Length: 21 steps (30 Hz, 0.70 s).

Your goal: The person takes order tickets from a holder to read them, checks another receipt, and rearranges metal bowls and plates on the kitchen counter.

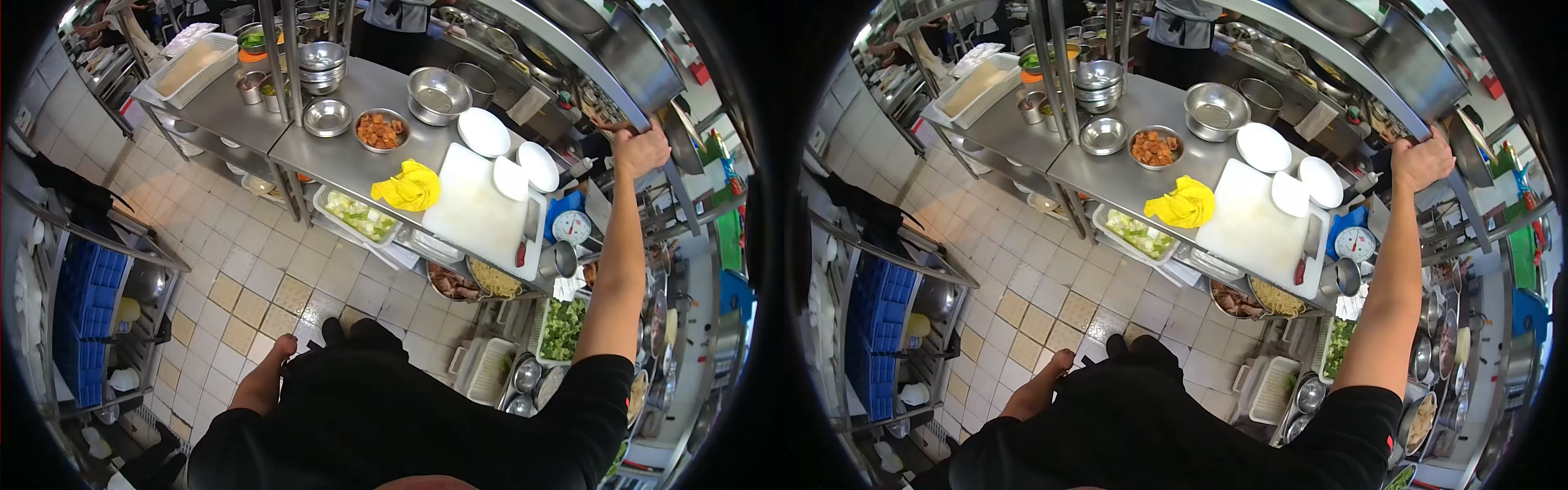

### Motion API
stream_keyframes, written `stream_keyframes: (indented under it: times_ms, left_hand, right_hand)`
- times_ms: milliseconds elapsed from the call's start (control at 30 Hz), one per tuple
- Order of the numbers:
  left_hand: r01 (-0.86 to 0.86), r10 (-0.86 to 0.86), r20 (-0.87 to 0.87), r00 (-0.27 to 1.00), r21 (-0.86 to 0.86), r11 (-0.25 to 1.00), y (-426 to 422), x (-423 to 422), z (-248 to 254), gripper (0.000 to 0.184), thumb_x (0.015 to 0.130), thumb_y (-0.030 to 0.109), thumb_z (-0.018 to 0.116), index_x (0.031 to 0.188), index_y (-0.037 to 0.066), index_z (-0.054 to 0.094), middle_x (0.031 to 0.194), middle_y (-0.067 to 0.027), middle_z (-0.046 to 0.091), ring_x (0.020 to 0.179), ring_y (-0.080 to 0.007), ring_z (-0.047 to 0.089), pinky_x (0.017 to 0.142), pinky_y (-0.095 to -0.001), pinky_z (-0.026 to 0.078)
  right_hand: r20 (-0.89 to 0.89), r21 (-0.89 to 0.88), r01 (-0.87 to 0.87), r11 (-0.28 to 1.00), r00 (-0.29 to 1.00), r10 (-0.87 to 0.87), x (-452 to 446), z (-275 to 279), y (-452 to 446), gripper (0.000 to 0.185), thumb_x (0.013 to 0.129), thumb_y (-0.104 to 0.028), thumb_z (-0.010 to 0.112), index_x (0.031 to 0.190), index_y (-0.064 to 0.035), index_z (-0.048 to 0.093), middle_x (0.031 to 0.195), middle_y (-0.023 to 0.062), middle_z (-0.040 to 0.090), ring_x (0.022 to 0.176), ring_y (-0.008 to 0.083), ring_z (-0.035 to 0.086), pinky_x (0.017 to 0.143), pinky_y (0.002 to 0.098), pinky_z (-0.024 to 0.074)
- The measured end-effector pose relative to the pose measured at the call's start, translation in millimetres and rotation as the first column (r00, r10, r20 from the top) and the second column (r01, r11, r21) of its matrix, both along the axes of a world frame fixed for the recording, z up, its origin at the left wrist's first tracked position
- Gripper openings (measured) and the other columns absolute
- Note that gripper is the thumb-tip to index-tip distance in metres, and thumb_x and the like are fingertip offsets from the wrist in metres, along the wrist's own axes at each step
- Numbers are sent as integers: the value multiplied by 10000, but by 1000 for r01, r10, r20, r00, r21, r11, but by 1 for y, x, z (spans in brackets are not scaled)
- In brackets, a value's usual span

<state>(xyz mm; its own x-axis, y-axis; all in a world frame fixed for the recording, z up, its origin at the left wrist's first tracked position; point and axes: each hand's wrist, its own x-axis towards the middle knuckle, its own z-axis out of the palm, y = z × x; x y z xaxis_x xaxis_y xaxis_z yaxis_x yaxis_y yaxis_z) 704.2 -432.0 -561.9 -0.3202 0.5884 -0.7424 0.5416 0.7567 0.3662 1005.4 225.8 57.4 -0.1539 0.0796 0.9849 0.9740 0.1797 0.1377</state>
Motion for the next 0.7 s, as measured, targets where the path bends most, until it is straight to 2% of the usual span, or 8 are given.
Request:
stream_keyframes:
  times_ms: [100,133,233,267,467,533,667,700]
  left_hand:
    - [128,-124,-43,991,88,988,10,-5,5,301,780,143,357,944,-10,558,940,-192,565,877,-291,555,784,-355,451]
    - [-95,89,69,994,85,992,16,-5,3,336,797,183,347,951,-37,548,960,-221,558,879,-328,548,802,-367,435]
    - [-195,191,50,980,105,975,26,-8,-4,337,807,251,388,975,17,563,1048,-175,536,971,-312,511,823,-353,424]
    - [-17,22,-25,999,181,983,25,-11,-13,334,808,255,386,968,29,573,1048,-171,540,957,-331,514,827,-364,420]
    - [-193,194,9,981,131,972,29,-8,-10,345,802,276,416,957,12,576,992,-199,562,919,-332,538,799,-372,427]
    - [-197,196,20,980,147,969,26,-5,-16,346,794,280,431,941,5,579,956,-204,574,903,-333,544,791,-374,429]
    - [-209,206,35,978,122,970,15,-3,1,367,770,310,437,910,9,594,913,-196,592,878,-335,554,781,-384,431]
    - [-278,277,24,960,84,957,14,-1,3,379,761,325,435,910,16,596,912,-190,595,877,-329,556,779,-385,432]
  right_hand:
    - [-7,24,27,999,1000,-27,-2,0,-1,508,523,-201,589,1010,-133,459,965,61,489,976,259,428,948,452,252]
    - [2,34,4,999,1000,-5,-2,1,-2,506,525,-198,584,1010,-134,456,967,58,487,976,255,428,944,450,260]
    - [11,59,17,998,1000,-18,-1,0,-1,500,528,-199,578,1009,-136,454,967,51,487,979,250,429,943,449,266]
    - [7,60,23,998,1000,-23,-2,-1,-1,500,528,-200,576,1009,-137,453,967,47,486,978,248,430,942,448,268]
    - [-8,49,65,997,998,-64,-4,1,-5,472,521,-207,579,979,-142,488,951,50,499,966,251,446,939,435,276]
    - [3,9,99,995,995,-99,-5,3,-7,455,516,-209,582,961,-146,512,934,62,510,953,258,457,929,430,286]
    - [43,-10,101,995,994,-100,-6,7,-12,432,503,-201,592,929,-139,550,842,70,541,795,277,505,717,415,374]
    - [40,-45,122,991,992,-121,-8,9,-15,423,501,-197,595,918,-134,556,827,73,545,767,281,510,684,413,380]
